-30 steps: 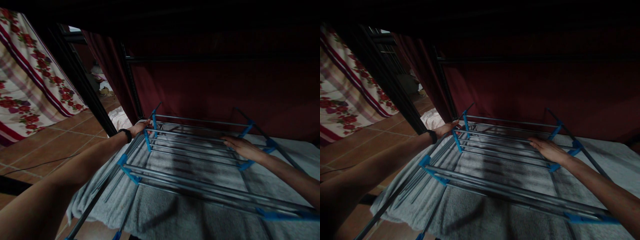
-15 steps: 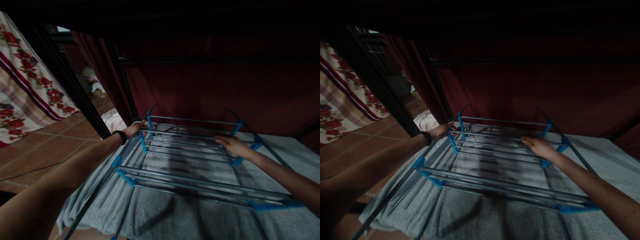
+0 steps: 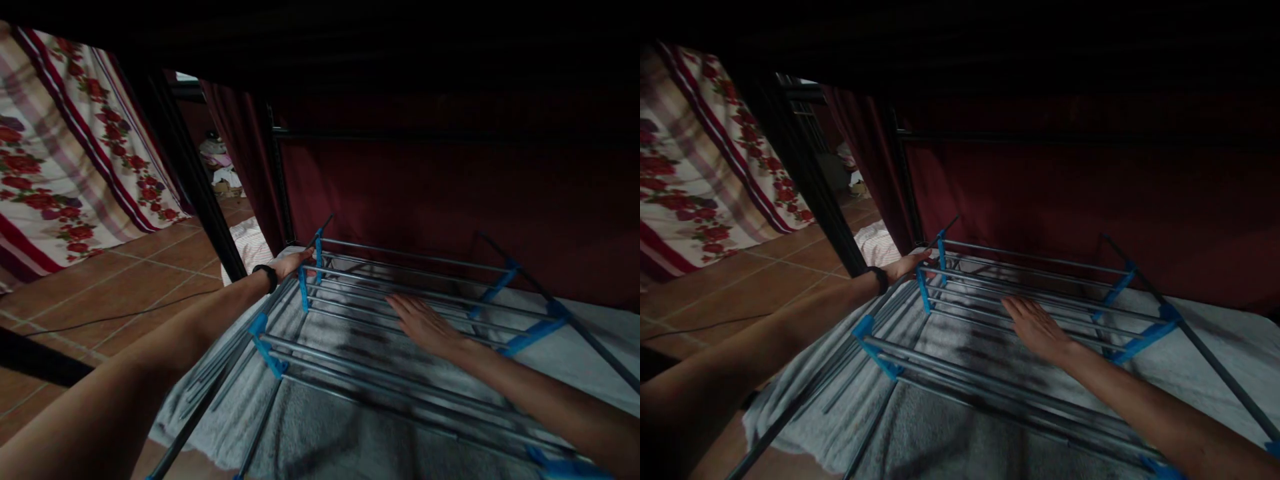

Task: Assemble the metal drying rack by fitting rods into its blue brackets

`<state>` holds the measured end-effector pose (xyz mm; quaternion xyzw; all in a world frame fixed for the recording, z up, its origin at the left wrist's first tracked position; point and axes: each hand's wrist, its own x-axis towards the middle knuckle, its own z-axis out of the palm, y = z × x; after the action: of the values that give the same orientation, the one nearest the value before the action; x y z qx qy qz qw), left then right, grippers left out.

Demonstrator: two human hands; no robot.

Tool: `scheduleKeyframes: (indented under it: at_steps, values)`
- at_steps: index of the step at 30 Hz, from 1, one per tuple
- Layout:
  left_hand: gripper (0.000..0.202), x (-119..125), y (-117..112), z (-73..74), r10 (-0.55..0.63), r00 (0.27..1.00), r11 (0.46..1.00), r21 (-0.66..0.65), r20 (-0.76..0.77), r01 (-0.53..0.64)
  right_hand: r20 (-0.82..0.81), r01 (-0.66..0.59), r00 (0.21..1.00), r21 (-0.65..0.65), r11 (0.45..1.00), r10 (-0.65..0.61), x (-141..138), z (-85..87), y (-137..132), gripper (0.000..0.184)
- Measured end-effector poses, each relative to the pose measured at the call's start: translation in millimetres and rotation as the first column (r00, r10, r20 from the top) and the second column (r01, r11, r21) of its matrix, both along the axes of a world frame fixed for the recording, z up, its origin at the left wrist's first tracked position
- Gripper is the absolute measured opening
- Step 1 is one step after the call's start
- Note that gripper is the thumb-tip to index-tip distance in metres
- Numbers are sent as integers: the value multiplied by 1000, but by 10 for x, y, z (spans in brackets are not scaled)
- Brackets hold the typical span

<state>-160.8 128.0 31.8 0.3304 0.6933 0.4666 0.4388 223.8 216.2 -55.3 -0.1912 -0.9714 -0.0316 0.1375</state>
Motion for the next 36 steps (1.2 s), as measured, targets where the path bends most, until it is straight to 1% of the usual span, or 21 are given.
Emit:
scheduleKeyframes:
  at_steps: [2,4,7,9,12,15,18,23,26,30,36]
  values:
    - [51,-7,-22,20,-25,999,999,-43,-25,23,25,80,997,-73,994,-79,-128,-76,86,51]
    - [56,-15,-37,45,-69,996,992,-107,-52,63,53,126,992,-163,979,-118,-216,-123,191,45]
    - [60,-31,-28,56,-113,993,979,-175,-41,104,47,109,994,-286,952,-100,-282,-164,330,34]
    - [59,-48,-1,34,-122,993,978,-171,2,120,17,81,997,-318,945,-79,-289,-187,389,32]
    - [55,-86,48,-30,-111,993,983,-141,48,117,-5,42,999,-317,948,-47,-270,-211,424,34]
    - [53,-126,83,-89,-93,995,988,-118,45,98,-21,30,999,-313,949,-39,-248,-208,434,35]
    - [49,-151,95,-119,-101,994,993,-64,43,104,-37,20,999,-300,954,-32,-237,-186,450,33]
    - [48,-136,74,-98,-104,993,993,-42,59,106,-37,-45,999,-281,959,36,-230,-156,459,32]
    - [49,-109,58,-68,-89,994,994,-60,68,93,-26,-47,999,-281,959,41,-231,-148,446,31]
    - [55,-93,51,-47,-90,994,988,-120,59,96,-38,-46,999,-275,960,37,-242,-155,453,30]
    - [53,-78,39,-28,-91,994,991,-96,56,96,-36,-32,999,-300,953,22,-260,-171,484,34]
